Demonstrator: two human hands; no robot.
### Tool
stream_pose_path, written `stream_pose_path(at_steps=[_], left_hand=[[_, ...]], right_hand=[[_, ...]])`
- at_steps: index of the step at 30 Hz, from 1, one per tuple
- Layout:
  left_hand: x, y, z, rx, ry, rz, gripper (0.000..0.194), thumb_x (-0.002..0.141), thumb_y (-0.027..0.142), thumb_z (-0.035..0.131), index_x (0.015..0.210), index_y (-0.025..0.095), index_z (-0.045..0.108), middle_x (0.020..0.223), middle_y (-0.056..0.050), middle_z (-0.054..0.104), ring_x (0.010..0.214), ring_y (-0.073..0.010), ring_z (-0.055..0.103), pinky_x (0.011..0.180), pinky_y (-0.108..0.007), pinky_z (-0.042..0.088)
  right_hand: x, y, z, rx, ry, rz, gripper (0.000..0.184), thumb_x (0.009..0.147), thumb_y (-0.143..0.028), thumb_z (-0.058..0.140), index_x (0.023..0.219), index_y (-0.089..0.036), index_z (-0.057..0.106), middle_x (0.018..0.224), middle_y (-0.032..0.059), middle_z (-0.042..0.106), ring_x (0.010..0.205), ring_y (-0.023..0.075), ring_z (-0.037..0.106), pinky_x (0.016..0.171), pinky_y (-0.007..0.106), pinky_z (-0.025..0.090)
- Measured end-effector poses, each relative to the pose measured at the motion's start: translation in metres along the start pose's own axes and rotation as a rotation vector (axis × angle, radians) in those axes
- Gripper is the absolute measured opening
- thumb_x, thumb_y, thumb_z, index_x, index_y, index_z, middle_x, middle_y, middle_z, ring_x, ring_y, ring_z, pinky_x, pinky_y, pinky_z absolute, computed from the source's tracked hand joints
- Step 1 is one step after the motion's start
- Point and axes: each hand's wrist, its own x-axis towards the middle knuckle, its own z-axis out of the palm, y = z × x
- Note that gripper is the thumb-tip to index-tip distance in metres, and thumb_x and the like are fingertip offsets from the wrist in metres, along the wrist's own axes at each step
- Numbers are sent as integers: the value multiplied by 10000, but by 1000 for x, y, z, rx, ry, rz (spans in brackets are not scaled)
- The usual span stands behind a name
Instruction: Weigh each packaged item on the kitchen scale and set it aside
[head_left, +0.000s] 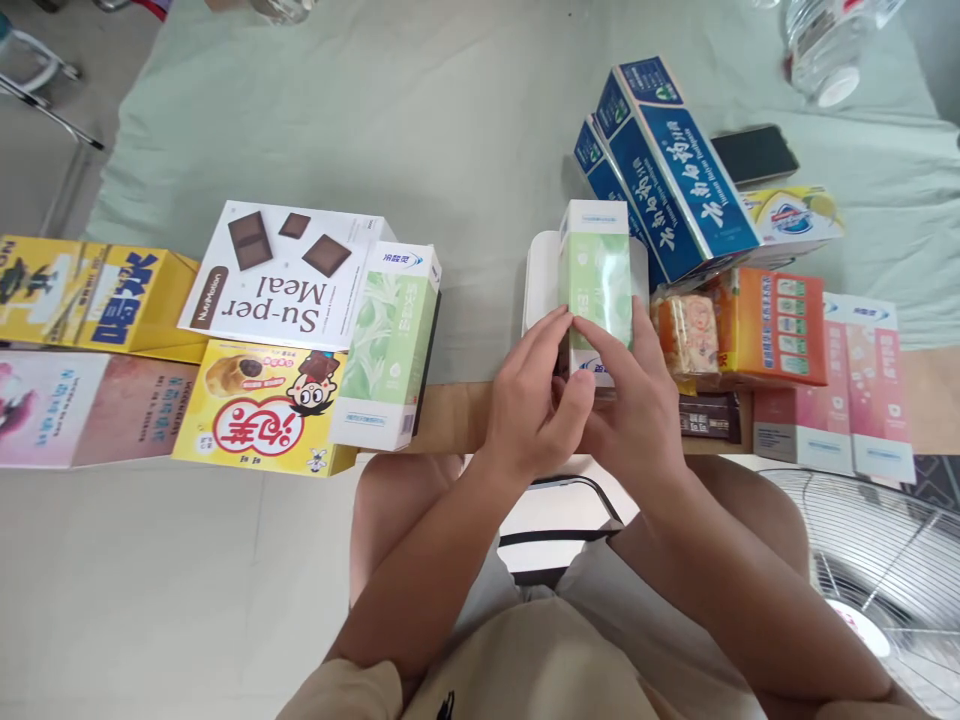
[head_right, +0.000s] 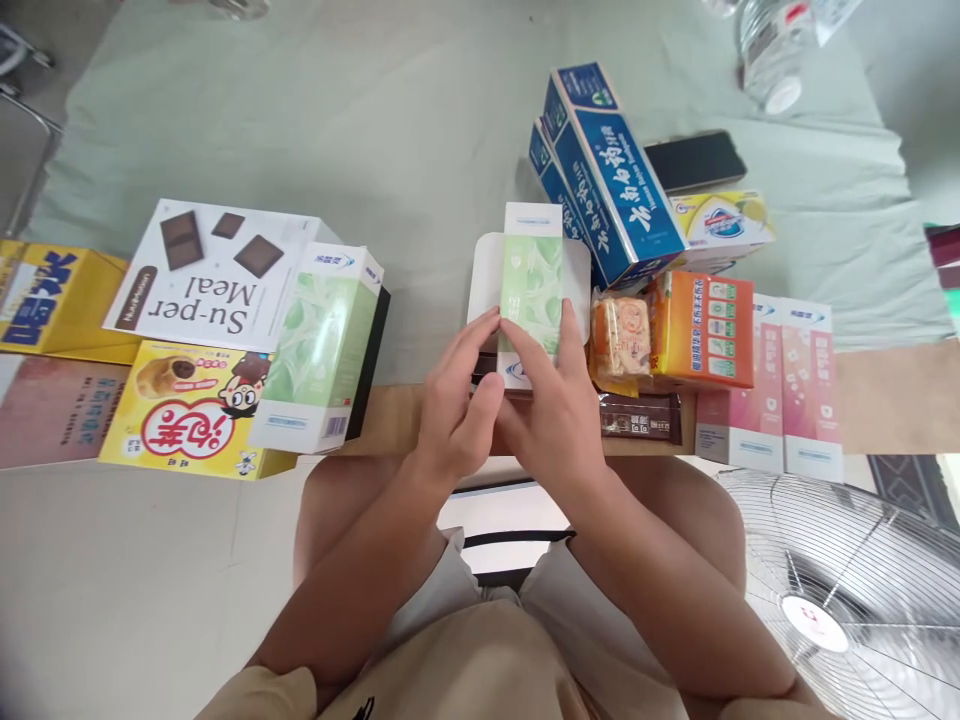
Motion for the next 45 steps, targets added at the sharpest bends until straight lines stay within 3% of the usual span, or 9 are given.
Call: stream_pose_path(at_steps=[4,9,11,14,19,23,32,40,45], left_hand=[[-4,14,-13,13,91,15,615,1110,574,374,1359,81,646,1430,-262,704,1382,-301,691,1145,-456,615],[-8,60,-72,36,193,-5,249,1043,353,608,1216,240,748,1362,-96,762,1314,-278,713,1100,-483,637],[-4,68,-98,41,354,45,206,1035,335,608,1113,289,793,1196,-36,797,1210,-270,732,1054,-520,640],[3,57,-127,146,434,-37,201,965,183,634,1042,275,796,940,5,771,1015,-219,735,925,-438,636],[-2,13,-155,228,217,-162,177,976,391,722,1103,277,766,1091,-23,789,1024,-223,735,899,-415,607],[-5,2,-161,194,140,-200,167,994,393,714,1125,302,762,1140,-21,796,1083,-224,755,959,-418,639],[-1,8,-163,122,204,-193,97,1022,370,669,1016,333,759,969,11,798,939,-213,773,821,-415,664],[0,5,-159,124,227,-195,98,1003,306,670,964,311,760,920,14,791,883,-184,753,797,-392,638],[-1,-1,-161,159,184,-214,116,1038,426,674,1008,334,737,954,31,762,912,-194,745,844,-459,588]], right_hand=[[-1,-7,0,4,95,-108,530,1009,-528,610,1450,-235,628,1649,244,484,1494,423,578,1068,617,620],[-14,-42,3,59,82,-196,526,1021,-438,608,1506,-242,554,1676,222,455,1534,398,538,1160,609,574],[-20,-55,10,83,44,-201,495,1019,-371,595,1492,-230,558,1677,232,446,1544,398,524,1141,596,588],[-26,-67,23,106,-31,-173,465,1016,-326,570,1466,-207,573,1671,264,433,1551,402,510,1105,581,604],[-30,-77,37,102,-142,-66,522,1033,-399,565,1519,-210,536,1705,270,373,1599,418,439,1162,650,541],[-35,-82,46,143,-243,-77,601,1048,-485,554,1580,-223,458,1723,276,324,1624,432,390,1174,689,518],[-27,-80,51,206,-393,-110,525,983,-227,573,1503,-237,503,1678,262,336,1246,323,708,968,553,670],[-32,-78,50,164,-331,-187,497,1008,-202,556,1503,-227,510,1594,259,418,1372,361,643,1040,590,641],[-37,-77,53,180,-336,-187,513,996,-220,610,1499,-235,512,1582,250,407,1339,352,649,1033,559,649]])
